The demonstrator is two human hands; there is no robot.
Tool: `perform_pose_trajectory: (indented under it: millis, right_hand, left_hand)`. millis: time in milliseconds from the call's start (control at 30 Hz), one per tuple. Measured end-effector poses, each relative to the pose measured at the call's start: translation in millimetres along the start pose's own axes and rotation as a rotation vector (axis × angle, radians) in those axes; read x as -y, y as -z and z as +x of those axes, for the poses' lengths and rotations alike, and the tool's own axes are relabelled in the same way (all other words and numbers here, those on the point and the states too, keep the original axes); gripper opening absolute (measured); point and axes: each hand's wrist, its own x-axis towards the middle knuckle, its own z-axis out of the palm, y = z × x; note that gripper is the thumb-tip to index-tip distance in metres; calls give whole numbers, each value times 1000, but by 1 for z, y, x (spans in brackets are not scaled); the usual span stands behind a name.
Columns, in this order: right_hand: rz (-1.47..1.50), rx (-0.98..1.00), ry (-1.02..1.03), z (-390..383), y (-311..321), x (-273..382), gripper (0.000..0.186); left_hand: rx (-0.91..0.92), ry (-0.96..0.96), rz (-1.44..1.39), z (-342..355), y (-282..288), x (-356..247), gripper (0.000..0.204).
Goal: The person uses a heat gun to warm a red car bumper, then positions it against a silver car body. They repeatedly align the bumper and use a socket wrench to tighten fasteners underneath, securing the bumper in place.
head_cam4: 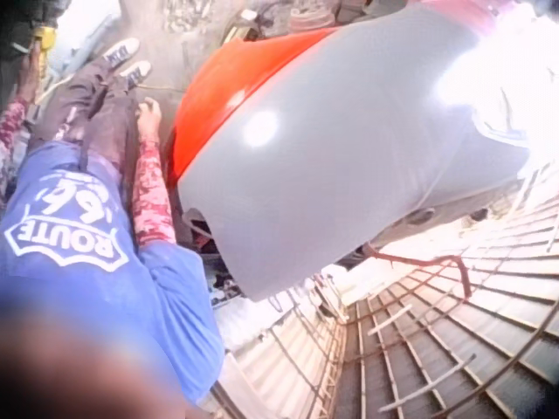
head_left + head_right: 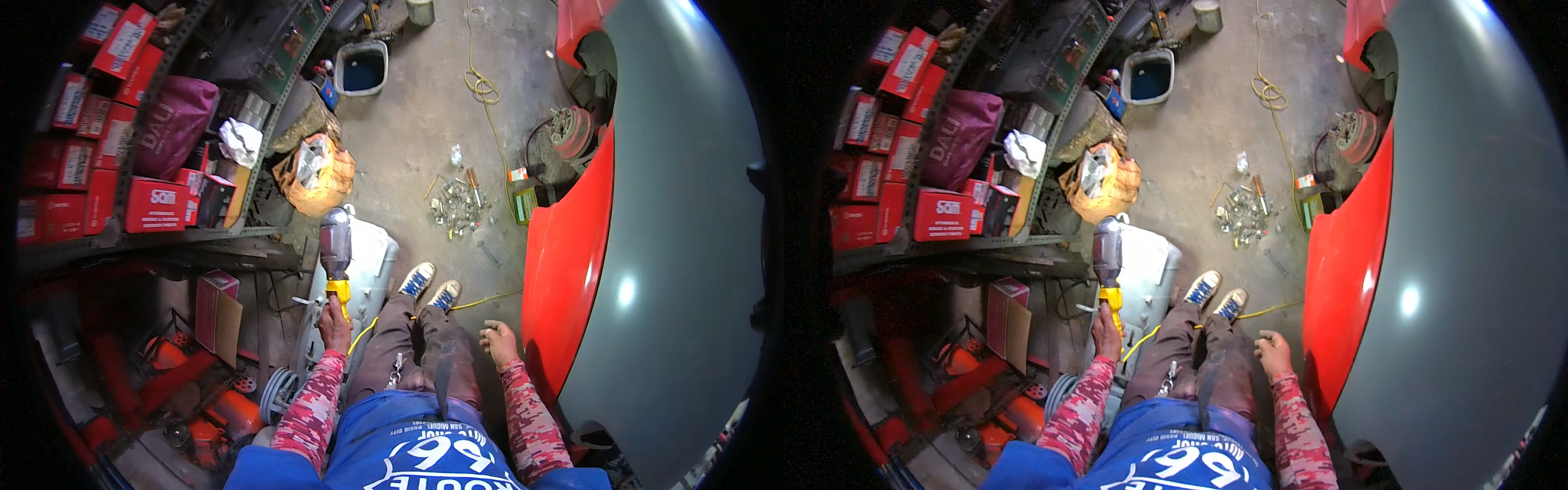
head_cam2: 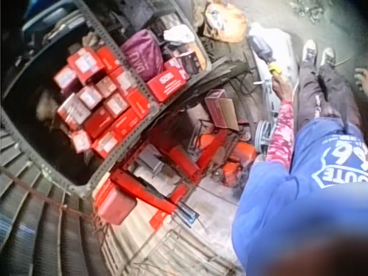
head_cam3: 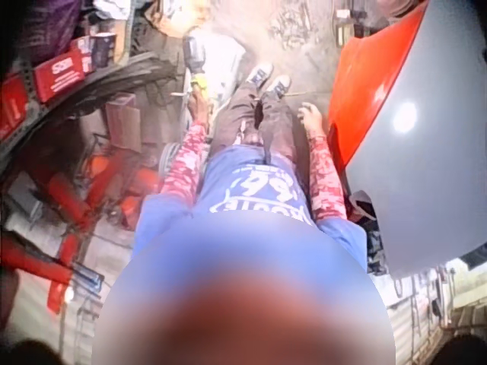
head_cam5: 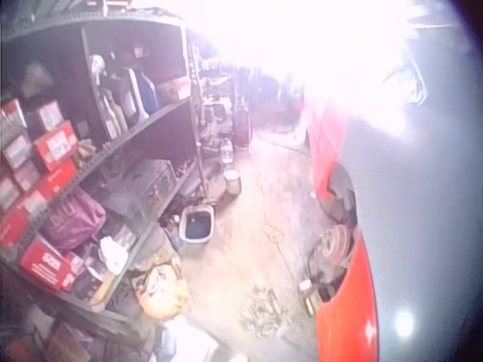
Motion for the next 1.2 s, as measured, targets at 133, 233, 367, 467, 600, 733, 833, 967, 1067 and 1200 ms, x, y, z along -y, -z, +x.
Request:
perform_pose_trajectory:
  millis: [133,233,367,467,600,733,833,967,1067,1200]
  right_hand:
    - [34,8,34,-33,11,-10,35]
    - [16,36,0,-55,29,-37,38]
    - [-73,19,-103,-86,53,-83,42]
    - [-61,-65,-160,-112,60,-118,42]
    - [95,-177,-128,-140,58,-159,38]
    - [240,-309,-75,-163,48,-184,36]
    - [356,-379,-168,-176,44,-189,37]
    - [482,-417,-156,-186,30,-196,39]
    - [498,-392,-183,-188,20,-213,36]
    - [529,-375,-223,-193,10,-244,38]
  left_hand:
    - [41,130,-152,22,29,-34,66]
    - [59,187,-424,35,39,-57,67]
    - [89,264,-476,41,35,-80,66]
    - [117,199,-419,43,27,-87,67]
    - [134,57,-250,51,21,-88,72]
    - [218,-86,0,57,13,-94,76]
    - [278,-173,112,50,6,-100,75]
    - [343,-277,232,41,-12,-108,72]
    - [405,-284,388,43,-25,-112,67]
    - [372,-1093,828,48,-39,-113,59]
